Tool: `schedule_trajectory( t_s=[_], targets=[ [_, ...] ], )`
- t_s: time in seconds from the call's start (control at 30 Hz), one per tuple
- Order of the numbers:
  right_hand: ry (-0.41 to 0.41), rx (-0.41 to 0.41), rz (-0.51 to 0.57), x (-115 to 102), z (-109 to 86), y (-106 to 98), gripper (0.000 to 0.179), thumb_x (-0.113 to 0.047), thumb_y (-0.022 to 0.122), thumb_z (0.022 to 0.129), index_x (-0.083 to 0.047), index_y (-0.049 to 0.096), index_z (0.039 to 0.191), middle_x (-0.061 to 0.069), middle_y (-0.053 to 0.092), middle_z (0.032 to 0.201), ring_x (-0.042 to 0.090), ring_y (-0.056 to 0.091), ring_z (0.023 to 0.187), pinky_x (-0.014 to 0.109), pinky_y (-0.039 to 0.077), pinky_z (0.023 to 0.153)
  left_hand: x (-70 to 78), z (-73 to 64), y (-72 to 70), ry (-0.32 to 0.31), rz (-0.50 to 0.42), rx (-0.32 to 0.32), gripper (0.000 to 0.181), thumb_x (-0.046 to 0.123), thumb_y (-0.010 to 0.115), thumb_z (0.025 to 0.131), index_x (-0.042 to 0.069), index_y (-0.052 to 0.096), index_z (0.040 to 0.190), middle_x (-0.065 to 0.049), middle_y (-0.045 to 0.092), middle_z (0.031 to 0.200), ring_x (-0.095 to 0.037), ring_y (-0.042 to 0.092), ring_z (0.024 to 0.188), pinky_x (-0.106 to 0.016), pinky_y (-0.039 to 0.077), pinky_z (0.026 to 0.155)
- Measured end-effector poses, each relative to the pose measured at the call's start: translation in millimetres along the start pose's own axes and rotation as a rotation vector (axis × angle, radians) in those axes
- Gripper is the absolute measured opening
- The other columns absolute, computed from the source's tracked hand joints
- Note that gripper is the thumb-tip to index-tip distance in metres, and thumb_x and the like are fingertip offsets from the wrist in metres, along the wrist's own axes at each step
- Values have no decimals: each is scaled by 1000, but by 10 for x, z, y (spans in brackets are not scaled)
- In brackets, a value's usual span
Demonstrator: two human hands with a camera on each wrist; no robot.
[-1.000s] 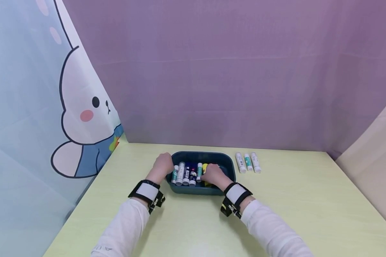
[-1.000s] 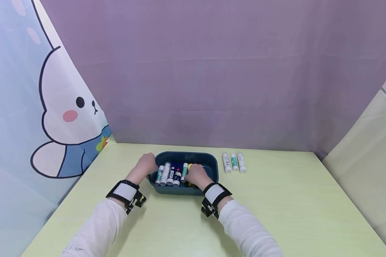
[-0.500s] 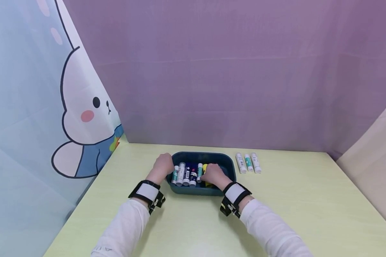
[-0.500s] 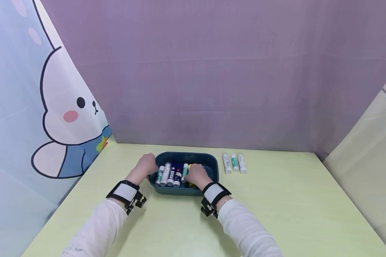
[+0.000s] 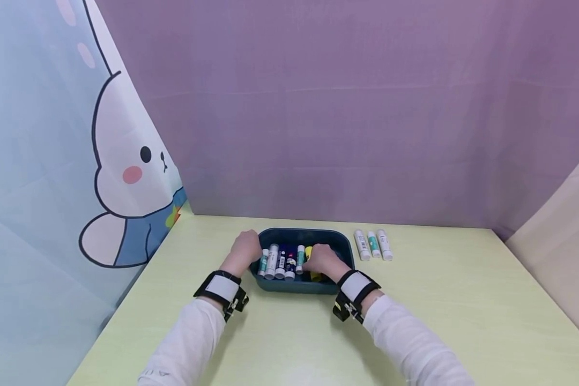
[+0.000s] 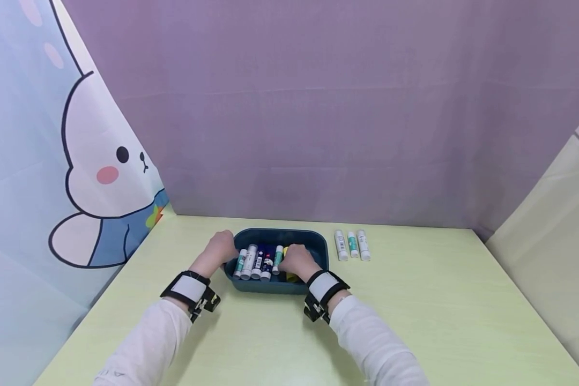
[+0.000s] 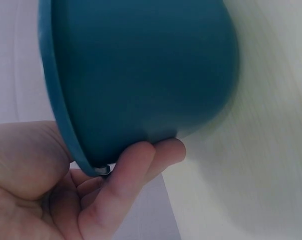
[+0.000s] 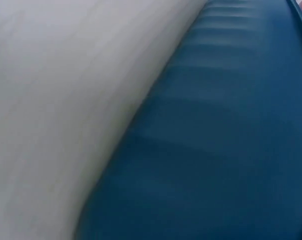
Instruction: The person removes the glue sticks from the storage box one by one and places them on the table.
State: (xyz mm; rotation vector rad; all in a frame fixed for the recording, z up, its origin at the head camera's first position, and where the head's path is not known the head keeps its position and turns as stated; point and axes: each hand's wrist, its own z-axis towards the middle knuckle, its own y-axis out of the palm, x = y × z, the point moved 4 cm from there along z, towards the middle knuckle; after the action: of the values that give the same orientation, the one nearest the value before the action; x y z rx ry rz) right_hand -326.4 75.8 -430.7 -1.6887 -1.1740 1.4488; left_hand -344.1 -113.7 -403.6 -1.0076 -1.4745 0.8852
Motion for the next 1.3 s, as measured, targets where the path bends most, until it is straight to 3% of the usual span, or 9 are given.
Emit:
schedule_trajectory(
  t_s=[0.2,0.47,0.63,0.83,0.93,1.3],
  targets=[
    [7,-26,9,-4,-29,-98,29,-26,73,81,-1,60,86,6,56,67,17,57,53,24,49,44,-5,9,18,-2,-25,-2,25,1,58,86,-11,58,108,-25,62,103,-26,64,58,-26,51,36],
    [-7,-57,53,-23,-88,-348,24,-22,69,83,-2,57,85,10,59,71,22,64,54,35,60,55,-58,13,20,0,-111,-33,27,-1,55,86,-13,54,111,-30,59,110,-22,61,43,-26,51,36],
    [-26,-53,55,-34,-147,-557,24,-21,69,83,-1,56,87,11,59,73,21,64,55,37,61,59,-61,3,4,19,-126,-40,28,0,56,86,-13,54,111,-32,58,113,-22,61,42,-27,52,36],
    [-36,-27,53,-25,-217,-843,26,-20,69,82,0,55,91,12,59,75,19,63,57,28,58,48,-52,3,-10,19,-132,-54,32,1,55,87,-13,53,115,-32,57,116,-23,61,43,-28,53,38],
    [-49,-29,47,-13,-250,-983,26,-20,68,83,1,55,93,12,59,76,20,64,57,29,58,49,-49,14,-2,11,-144,-62,31,1,54,88,-13,52,116,-32,56,116,-23,62,44,-28,53,38],
    [-42,5,28,235,-321,-1409,28,-22,63,85,3,57,98,12,58,75,20,61,57,23,53,45,-32,28,8,4,-157,-68,29,-1,52,89,-13,52,115,-32,55,118,-22,61,42,-27,53,37]
  ],
)
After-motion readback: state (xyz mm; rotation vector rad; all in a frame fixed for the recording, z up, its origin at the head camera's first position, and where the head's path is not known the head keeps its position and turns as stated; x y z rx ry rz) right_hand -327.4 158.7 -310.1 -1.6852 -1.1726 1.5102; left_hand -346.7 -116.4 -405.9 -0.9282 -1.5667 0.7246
